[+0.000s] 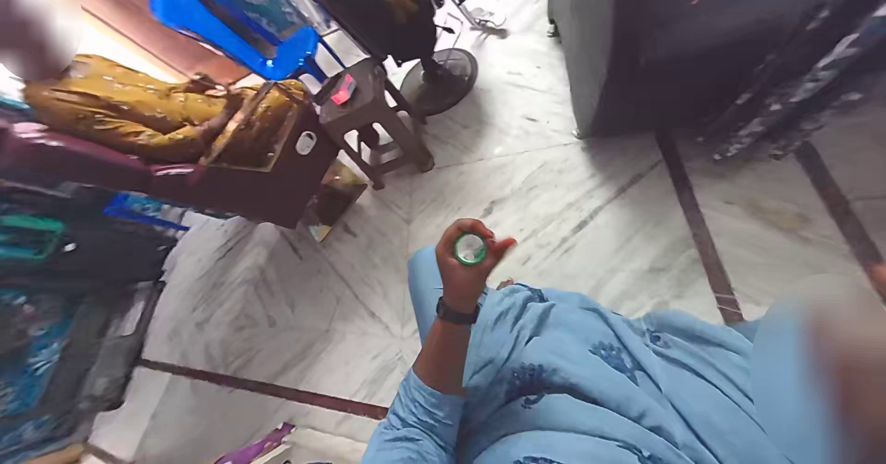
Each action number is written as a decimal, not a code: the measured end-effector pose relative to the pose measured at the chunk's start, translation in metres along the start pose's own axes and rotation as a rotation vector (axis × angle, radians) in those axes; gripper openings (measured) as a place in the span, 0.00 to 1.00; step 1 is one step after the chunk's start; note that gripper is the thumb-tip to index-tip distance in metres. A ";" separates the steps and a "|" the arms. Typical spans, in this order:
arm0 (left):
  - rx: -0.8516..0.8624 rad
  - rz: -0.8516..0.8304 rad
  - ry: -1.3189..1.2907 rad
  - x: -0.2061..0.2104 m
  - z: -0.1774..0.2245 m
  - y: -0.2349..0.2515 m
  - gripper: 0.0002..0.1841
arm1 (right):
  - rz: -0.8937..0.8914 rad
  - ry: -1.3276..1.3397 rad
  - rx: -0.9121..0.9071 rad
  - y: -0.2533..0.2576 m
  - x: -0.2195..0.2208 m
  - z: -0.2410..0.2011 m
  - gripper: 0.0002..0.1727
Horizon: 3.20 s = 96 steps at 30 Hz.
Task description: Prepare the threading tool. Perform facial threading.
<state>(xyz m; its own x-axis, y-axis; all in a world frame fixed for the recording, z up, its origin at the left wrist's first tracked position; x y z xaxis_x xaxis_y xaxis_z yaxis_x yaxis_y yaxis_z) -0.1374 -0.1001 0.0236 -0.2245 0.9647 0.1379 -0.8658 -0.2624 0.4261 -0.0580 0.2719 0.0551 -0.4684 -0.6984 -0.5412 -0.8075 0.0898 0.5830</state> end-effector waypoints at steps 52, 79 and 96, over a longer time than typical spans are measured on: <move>0.324 -1.056 0.029 0.144 0.101 -0.060 0.21 | -0.695 -0.094 0.051 -0.073 0.152 0.004 0.25; 0.140 -0.392 -0.180 0.064 0.079 -0.030 0.06 | 0.312 -0.523 0.006 -0.027 -0.023 0.005 0.14; -0.426 -0.181 0.061 0.020 -0.080 -0.038 0.12 | -0.087 -0.519 0.031 -0.014 0.039 0.028 0.18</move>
<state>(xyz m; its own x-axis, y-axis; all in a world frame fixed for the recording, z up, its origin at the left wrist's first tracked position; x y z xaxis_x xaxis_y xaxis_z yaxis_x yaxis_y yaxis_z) -0.1451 -0.0687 -0.0610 -0.0677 0.9970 0.0366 -0.9971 -0.0689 0.0315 -0.0749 0.2634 0.0085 -0.5084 -0.2611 -0.8206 -0.8581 0.0733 0.5083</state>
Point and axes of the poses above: each hand's wrist, its own y-axis towards the middle knuckle, its own x-axis out of the palm, z = x × y, the point moved 8 cm from there along y, towards the middle knuckle, and after that the axes turned 1 degree about y, right-handed, at the moved point
